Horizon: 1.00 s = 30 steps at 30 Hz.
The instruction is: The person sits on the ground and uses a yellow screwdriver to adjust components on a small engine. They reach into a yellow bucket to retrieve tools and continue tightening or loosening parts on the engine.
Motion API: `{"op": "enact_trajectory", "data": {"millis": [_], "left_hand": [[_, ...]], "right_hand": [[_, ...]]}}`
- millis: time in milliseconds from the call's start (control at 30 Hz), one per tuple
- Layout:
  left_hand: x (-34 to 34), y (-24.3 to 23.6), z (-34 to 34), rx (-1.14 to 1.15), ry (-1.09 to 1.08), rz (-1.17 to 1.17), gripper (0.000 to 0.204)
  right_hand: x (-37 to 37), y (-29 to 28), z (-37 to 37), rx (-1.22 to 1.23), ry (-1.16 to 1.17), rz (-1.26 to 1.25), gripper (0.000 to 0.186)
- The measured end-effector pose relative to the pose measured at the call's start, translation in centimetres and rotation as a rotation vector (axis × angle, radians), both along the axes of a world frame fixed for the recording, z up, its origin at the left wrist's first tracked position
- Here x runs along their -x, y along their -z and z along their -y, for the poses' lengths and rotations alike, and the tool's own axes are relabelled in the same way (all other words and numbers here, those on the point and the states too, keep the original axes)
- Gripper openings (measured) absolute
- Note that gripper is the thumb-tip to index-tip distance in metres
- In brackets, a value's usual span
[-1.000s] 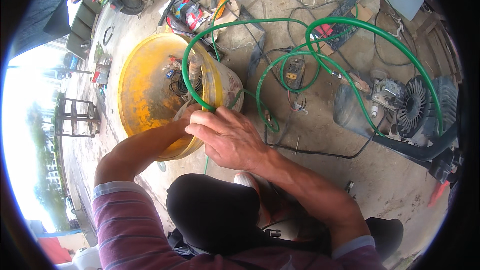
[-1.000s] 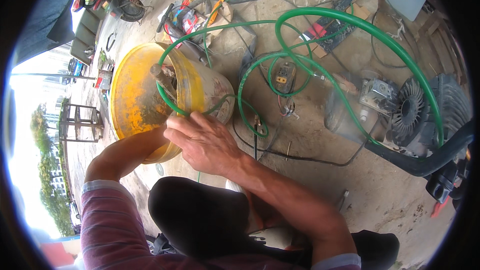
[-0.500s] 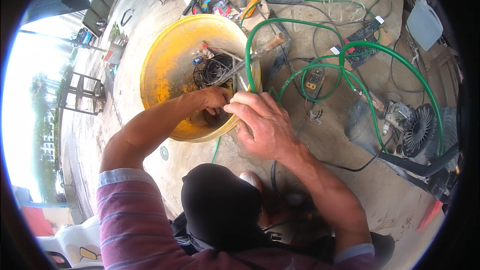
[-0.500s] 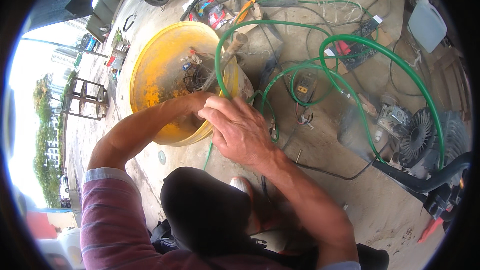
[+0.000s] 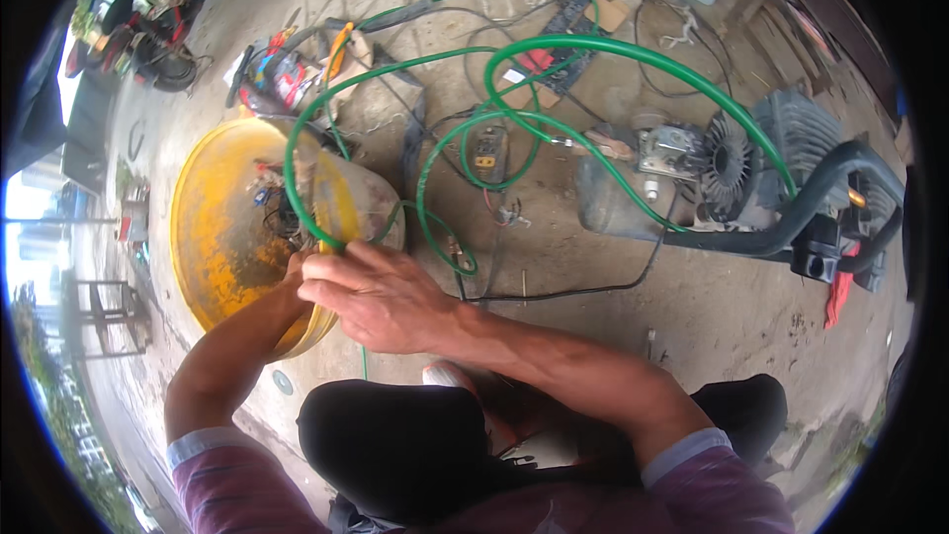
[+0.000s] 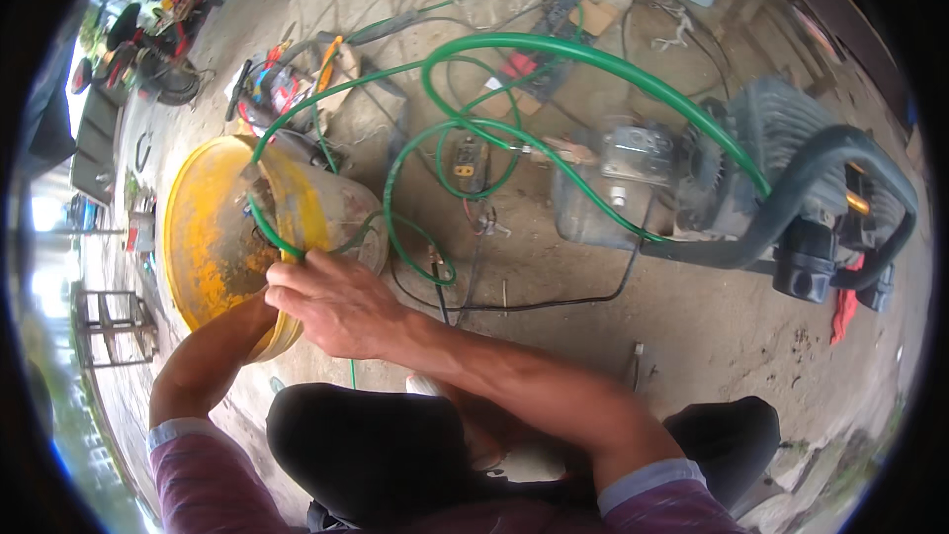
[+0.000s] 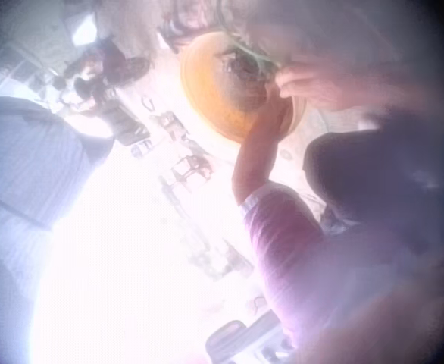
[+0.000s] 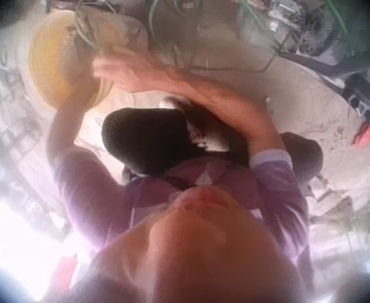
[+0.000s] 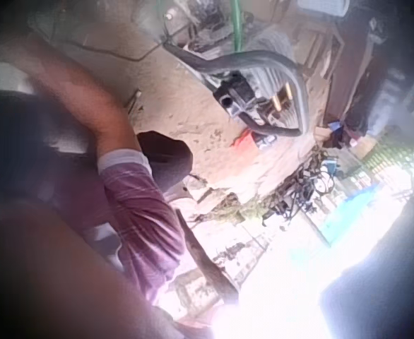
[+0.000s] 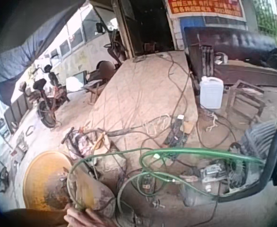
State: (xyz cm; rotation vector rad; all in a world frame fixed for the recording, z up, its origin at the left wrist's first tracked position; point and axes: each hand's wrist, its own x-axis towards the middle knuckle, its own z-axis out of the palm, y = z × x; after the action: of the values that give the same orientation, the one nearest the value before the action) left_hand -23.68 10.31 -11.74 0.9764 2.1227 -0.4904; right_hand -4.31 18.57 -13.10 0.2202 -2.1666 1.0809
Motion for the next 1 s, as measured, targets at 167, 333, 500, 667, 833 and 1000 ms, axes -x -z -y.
{"op": "enact_trajectory", "data": {"millis": [167,333,500,667,833,1000], "left_hand": [[-0.2,-1.5,0.3,-0.03,0.034,-0.074,0.031],[0.1,-0.4,-0.8,-0.035,0.047,-0.088,0.03],[1.1,-1.3,0.7,-0.042,-0.007,-0.142,0.03],[1.6,-1.5,1.4,-0.051,-0.034,-0.164,0.03],[2.1,-1.7,2.2,-0.065,-0.058,-0.18,0.029],[2.3,-1.9,2.7,-0.076,-0.073,-0.197,0.029]], "right_hand": [[0.4,0.8,1.2,0.087,0.001,-0.062,0.032],[0.2,1.1,-0.8,0.069,-0.01,0.026,0.027],[1.4,0.8,0.3,0.027,-0.008,-0.012,0.026],[1.9,0.5,-0.2,0.025,-0.064,0.086,0.027],[2.2,0.2,-0.4,0.008,-0.067,0.111,0.027],[2.7,0.3,0.0,0.031,-0.053,0.088,0.029]]}}
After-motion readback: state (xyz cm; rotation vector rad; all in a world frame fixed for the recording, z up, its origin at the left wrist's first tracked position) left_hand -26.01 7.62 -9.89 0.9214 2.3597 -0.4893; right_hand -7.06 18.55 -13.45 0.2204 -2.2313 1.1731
